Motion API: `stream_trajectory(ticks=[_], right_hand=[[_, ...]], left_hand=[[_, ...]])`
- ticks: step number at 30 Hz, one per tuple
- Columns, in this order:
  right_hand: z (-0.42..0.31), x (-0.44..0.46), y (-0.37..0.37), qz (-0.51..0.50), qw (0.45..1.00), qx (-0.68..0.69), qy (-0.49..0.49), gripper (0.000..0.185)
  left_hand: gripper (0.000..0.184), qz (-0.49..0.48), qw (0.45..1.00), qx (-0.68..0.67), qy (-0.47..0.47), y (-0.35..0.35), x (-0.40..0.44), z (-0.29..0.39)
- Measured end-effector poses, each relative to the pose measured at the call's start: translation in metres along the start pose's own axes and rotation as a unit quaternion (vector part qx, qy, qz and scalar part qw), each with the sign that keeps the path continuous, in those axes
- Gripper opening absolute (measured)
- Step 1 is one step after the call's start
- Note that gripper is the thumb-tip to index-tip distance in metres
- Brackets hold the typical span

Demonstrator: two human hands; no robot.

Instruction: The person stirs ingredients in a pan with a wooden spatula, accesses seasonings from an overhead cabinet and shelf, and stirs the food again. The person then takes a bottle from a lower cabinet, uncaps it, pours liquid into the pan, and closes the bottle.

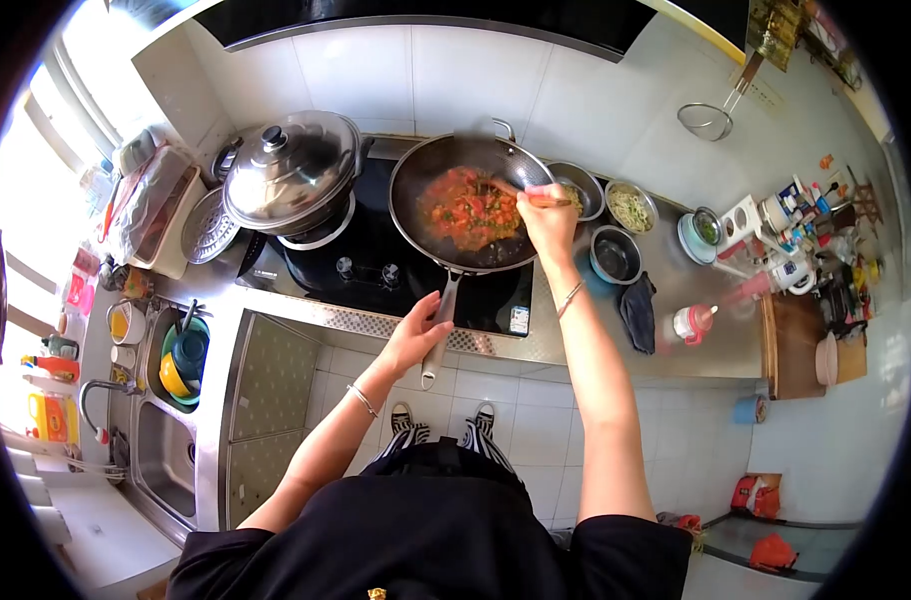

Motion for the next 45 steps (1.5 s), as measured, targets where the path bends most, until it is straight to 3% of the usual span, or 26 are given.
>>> stream_trajectory(ticks=[2,4,5,6,8,12,15,17,20,25,28,33,36,40,45], right_hand=[[0.001,0.016,-0.012,0.004,0.999,0.035,0.007,0.01],[0.031,0.028,-0.033,0.045,0.98,0.191,0.016,0.01],[0.051,0.031,-0.041,0.064,0.98,0.182,0.041,0.017],[0.06,0.027,-0.047,0.072,0.989,0.129,0.001,0.018],[0.04,0.011,-0.047,0.065,0.996,0.062,-0.007,0.018],[0.034,0.001,-0.031,-0.001,0.99,0.133,-0.042,0.014],[0.021,0.012,-0.034,-0.038,0.993,0.104,-0.027,0.011],[0.014,0.012,-0.048,-0.024,0.956,0.291,-0.04,0.011],[0.046,0.008,-0.06,-0.026,0.928,0.349,-0.124,0.012],[0.036,0.004,-0.013,-0.101,0.948,0.254,-0.161,0.01],[0.013,0.005,-0.019,-0.126,0.938,0.301,-0.117,0.01],[0.025,0.002,-0.046,-0.144,0.916,0.348,-0.14,0.011],[0.036,0.003,-0.016,-0.147,0.94,0.261,-0.162,0.012],[-0.002,-0.01,0.007,-0.173,0.946,0.249,-0.112,0.012],[-0.016,-0.037,-0.03,-0.25,0.922,0.288,-0.067,0.012]], left_hand=[[0.067,-0.017,0.999,-0.034,-0.011,0.0,0.008,-0.015],[0.066,-0.064,0.947,-0.313,0.022,-0.014,0.005,-0.015],[0.066,-0.071,0.934,-0.348,0.023,-0.016,0.007,-0.014],[0.066,-0.072,0.935,-0.346,0.02,-0.016,0.009,-0.013],[0.065,-0.095,0.907,-0.409,0.011,-0.023,0.012,-0.014],[0.058,-0.092,0.874,-0.476,-0.021,-0.024,0.018,-0.021],[0.051,-0.071,0.863,-0.5,-0.011,-0.027,0.02,-0.028],[0.049,-0.061,0.857,-0.512,-0.008,-0.028,0.021,-0.03],[0.046,-0.034,0.867,-0.497,-0.003,-0.026,0.018,-0.032],[0.048,-0.019,0.872,-0.489,0.002,-0.025,0.016,-0.027],[0.047,-0.014,0.875,-0.485,0.001,-0.024,0.017,-0.029],[0.047,-0.019,0.871,-0.491,-0.014,-0.023,0.017,-0.03],[0.045,-0.016,0.871,-0.491,-0.008,-0.023,0.018,-0.032],[0.044,-0.021,0.865,-0.501,-0.011,-0.023,0.019,-0.034],[0.042,-0.029,0.862,-0.505,-0.009,-0.024,0.019,-0.033]])
Point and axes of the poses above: each hand's wrist, its own x-axis towards the middle knuckle, its own y-axis out of the back of the hand, z = x × y, the point moved 8 cm from there along x, towards the middle knuckle, and after that the axes turned 14 degrees about -z, right-handed, at the moved point
